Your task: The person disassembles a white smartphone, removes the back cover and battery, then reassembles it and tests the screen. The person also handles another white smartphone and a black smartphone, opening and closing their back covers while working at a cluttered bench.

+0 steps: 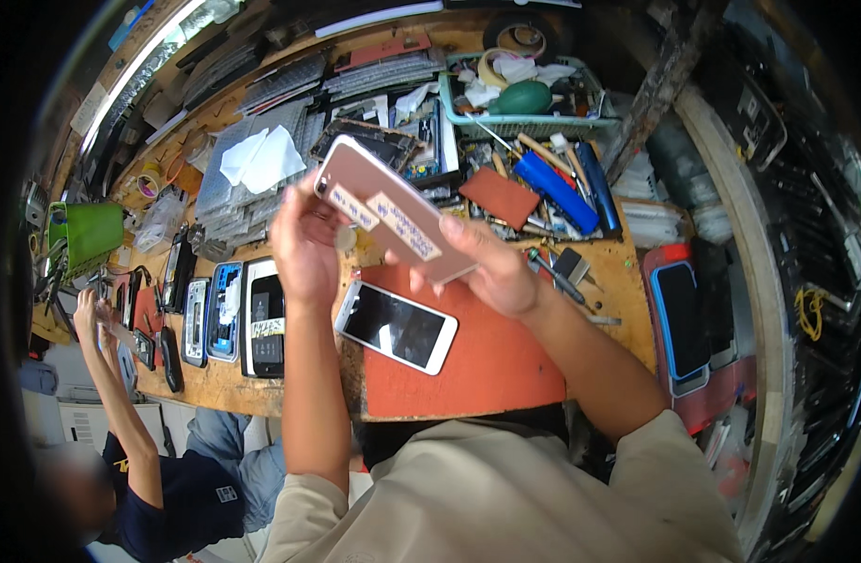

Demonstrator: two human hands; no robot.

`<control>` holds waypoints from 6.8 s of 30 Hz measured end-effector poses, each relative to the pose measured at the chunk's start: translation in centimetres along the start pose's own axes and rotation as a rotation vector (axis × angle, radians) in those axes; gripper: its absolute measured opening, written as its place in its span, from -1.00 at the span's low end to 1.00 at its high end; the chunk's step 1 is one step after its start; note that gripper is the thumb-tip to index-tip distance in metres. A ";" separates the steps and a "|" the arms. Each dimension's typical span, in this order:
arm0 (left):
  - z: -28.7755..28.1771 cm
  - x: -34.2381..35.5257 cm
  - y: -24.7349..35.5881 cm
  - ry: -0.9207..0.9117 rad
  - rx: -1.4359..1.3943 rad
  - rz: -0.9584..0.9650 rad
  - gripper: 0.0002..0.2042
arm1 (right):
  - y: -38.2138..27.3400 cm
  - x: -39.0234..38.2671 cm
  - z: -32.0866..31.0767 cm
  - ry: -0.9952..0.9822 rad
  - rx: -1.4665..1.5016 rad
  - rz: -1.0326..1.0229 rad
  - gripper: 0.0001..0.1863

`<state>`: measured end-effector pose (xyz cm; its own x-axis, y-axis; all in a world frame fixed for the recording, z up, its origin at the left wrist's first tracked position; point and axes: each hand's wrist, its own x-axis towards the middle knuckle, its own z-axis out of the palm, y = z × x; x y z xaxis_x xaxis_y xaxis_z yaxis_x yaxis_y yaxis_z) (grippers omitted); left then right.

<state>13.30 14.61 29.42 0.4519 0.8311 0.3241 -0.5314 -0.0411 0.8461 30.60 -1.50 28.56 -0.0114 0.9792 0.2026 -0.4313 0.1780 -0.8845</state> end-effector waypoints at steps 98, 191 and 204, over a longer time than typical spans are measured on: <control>2.4 -8.1 -0.9 -0.502 1.645 0.613 -0.55 | -0.4 0.4 -2.8 0.622 -0.608 -0.370 -0.70; 4.0 -8.7 -0.8 -0.441 1.266 -0.255 -0.24 | -5.7 -1.5 -6.5 0.163 -0.554 0.230 -0.77; 4.0 -8.8 -0.8 -0.414 1.271 -0.218 -0.25 | -6.5 -2.1 -8.4 0.072 -0.397 0.072 -0.68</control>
<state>12.56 5.10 27.57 0.7416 0.6693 0.0460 0.5008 -0.5980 0.6258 41.01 -3.90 30.32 0.0409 0.9923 0.1171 -0.0496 0.1191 -0.9916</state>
